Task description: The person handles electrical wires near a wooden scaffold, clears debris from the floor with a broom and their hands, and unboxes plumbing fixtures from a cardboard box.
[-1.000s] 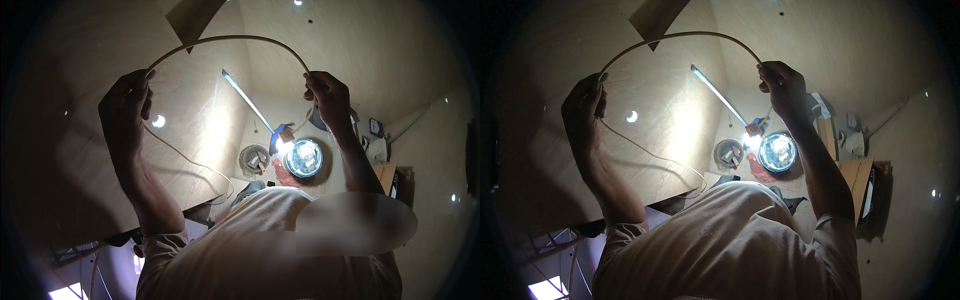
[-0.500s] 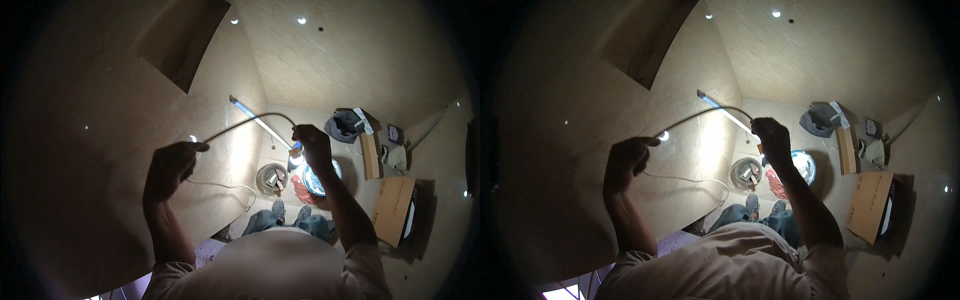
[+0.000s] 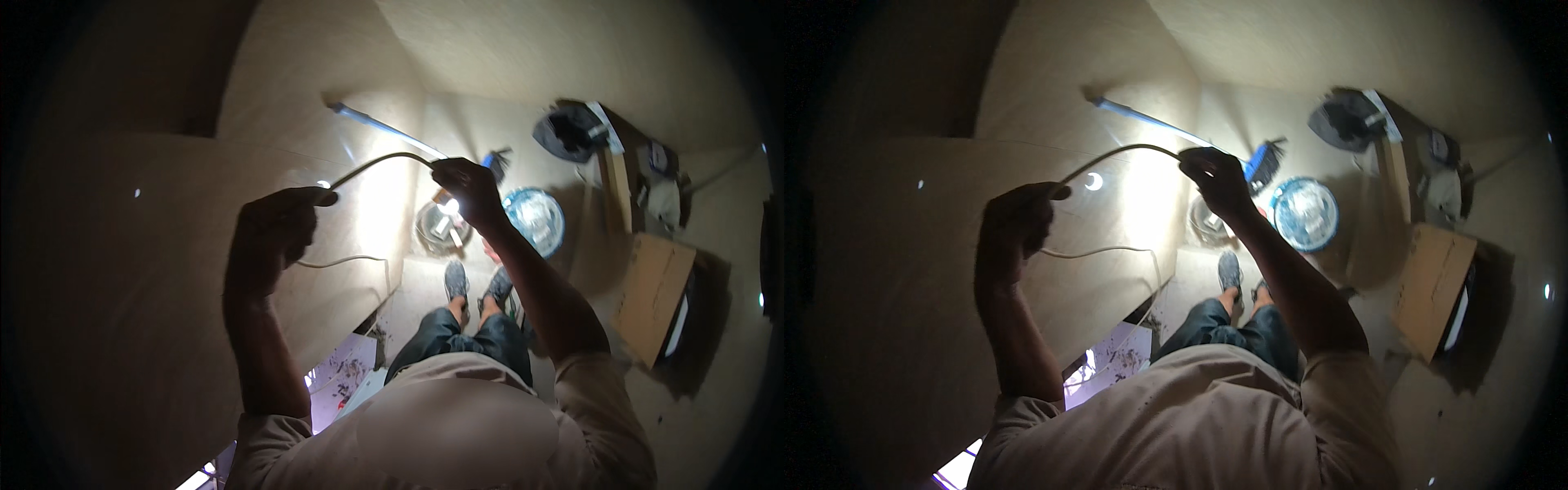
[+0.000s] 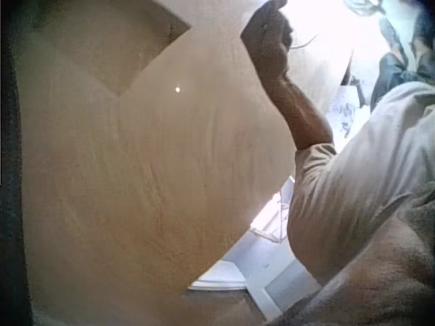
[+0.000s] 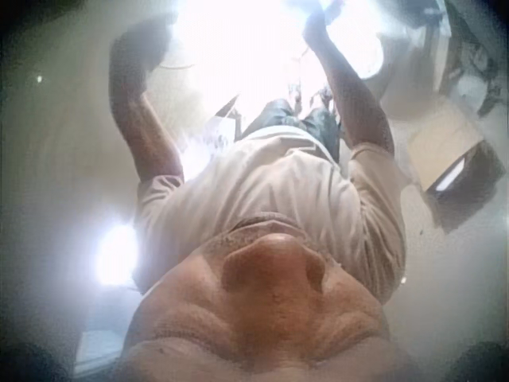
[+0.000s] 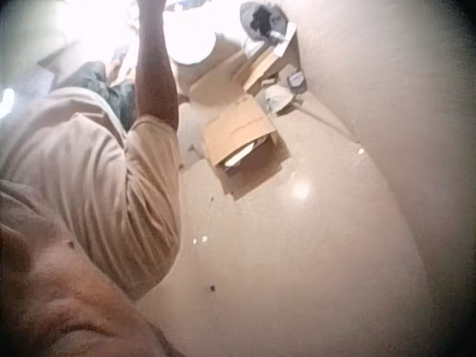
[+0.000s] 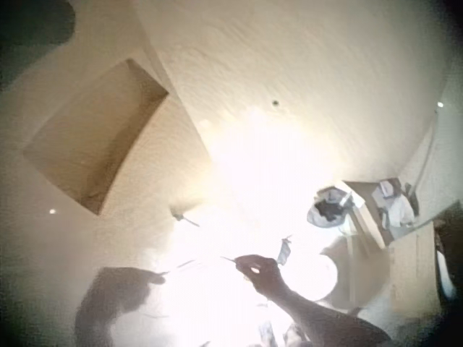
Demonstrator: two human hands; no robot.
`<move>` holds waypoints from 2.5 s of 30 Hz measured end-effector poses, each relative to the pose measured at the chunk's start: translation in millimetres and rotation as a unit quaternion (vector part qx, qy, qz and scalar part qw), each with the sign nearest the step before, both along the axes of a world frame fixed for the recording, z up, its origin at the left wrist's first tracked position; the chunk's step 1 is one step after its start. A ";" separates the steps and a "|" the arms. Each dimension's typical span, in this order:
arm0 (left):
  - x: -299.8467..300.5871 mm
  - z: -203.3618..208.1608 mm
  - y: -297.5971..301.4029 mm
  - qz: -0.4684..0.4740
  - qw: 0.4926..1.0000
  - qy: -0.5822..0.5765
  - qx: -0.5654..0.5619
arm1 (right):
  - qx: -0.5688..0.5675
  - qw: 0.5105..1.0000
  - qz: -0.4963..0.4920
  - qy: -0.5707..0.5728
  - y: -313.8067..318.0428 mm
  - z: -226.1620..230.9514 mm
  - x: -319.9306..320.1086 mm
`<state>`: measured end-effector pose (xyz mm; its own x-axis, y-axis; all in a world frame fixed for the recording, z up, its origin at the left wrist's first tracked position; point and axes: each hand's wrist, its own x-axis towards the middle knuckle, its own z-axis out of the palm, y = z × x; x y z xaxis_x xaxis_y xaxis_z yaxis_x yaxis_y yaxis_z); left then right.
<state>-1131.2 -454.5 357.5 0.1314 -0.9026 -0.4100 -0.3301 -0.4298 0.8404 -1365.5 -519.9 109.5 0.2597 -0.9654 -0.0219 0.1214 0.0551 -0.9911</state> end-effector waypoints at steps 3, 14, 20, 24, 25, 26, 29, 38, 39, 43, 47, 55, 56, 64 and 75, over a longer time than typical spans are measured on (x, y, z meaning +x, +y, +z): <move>-1.4 -3.5 2.9 -0.039 0.999 0.014 0.007 | -0.052 0.992 -0.048 0.101 21.8 -27.0 -14.5; -18.7 -11.1 -8.0 -0.080 0.995 0.051 -0.026 | 0.151 0.863 -0.047 0.480 245.3 -193.2 -226.6; -76.3 -39.6 -19.4 -0.117 0.984 0.133 -0.028 | 0.517 0.739 -0.215 0.375 378.7 -189.5 -310.4; -116.3 -49.4 -28.6 -0.137 0.969 0.201 -0.038 | 0.533 0.751 -0.306 0.241 426.6 -135.7 -296.3; -122.8 -52.5 -30.6 -0.158 0.961 0.223 -0.033 | 0.537 0.746 -0.326 0.222 427.6 -119.4 -286.9; -132.8 -50.2 -30.8 -0.162 0.961 0.221 -0.027 | 0.532 0.751 -0.333 0.204 428.2 -101.5 -277.0; -169.9 -46.0 -29.1 -0.213 0.950 0.230 -0.004 | 0.523 0.750 -0.341 0.219 474.7 -101.4 -268.3; -280.1 -70.2 -31.4 -0.222 0.935 0.275 0.031 | 0.532 0.741 -0.379 0.155 533.5 -94.8 -295.6; -287.0 -73.1 -29.5 -0.223 0.933 0.283 0.031 | 0.532 0.733 -0.393 0.157 536.4 -85.8 -308.1; -318.4 -110.5 -29.6 -0.232 0.937 0.260 0.016 | 0.528 0.709 -0.454 0.112 562.8 -109.2 -345.3; -348.2 -143.6 -39.9 -0.229 0.932 0.282 0.022 | 0.517 0.689 -0.504 0.061 599.6 -124.1 -342.1; -408.4 -150.3 -61.1 -0.245 0.923 0.294 0.031 | 0.547 0.637 -0.541 0.050 639.4 -138.1 -349.0; -403.2 -148.1 -72.8 -0.245 0.923 0.295 0.012 | 0.539 0.637 -0.549 0.041 630.3 -141.1 -339.9; -394.2 -111.3 -99.6 -0.313 0.905 0.287 0.028 | 0.518 0.664 -0.538 0.031 633.9 -125.0 -282.5; -343.2 -146.6 -121.6 -0.274 0.921 0.275 0.043 | 0.545 0.634 -0.544 0.064 632.8 -79.5 -290.2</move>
<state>-1474.4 -576.1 210.8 -0.5826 -0.7324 -0.3523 -0.0517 -0.3992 0.9154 -1655.7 112.8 30.0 -0.6189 0.0357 -0.7847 0.5984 0.6685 -0.4416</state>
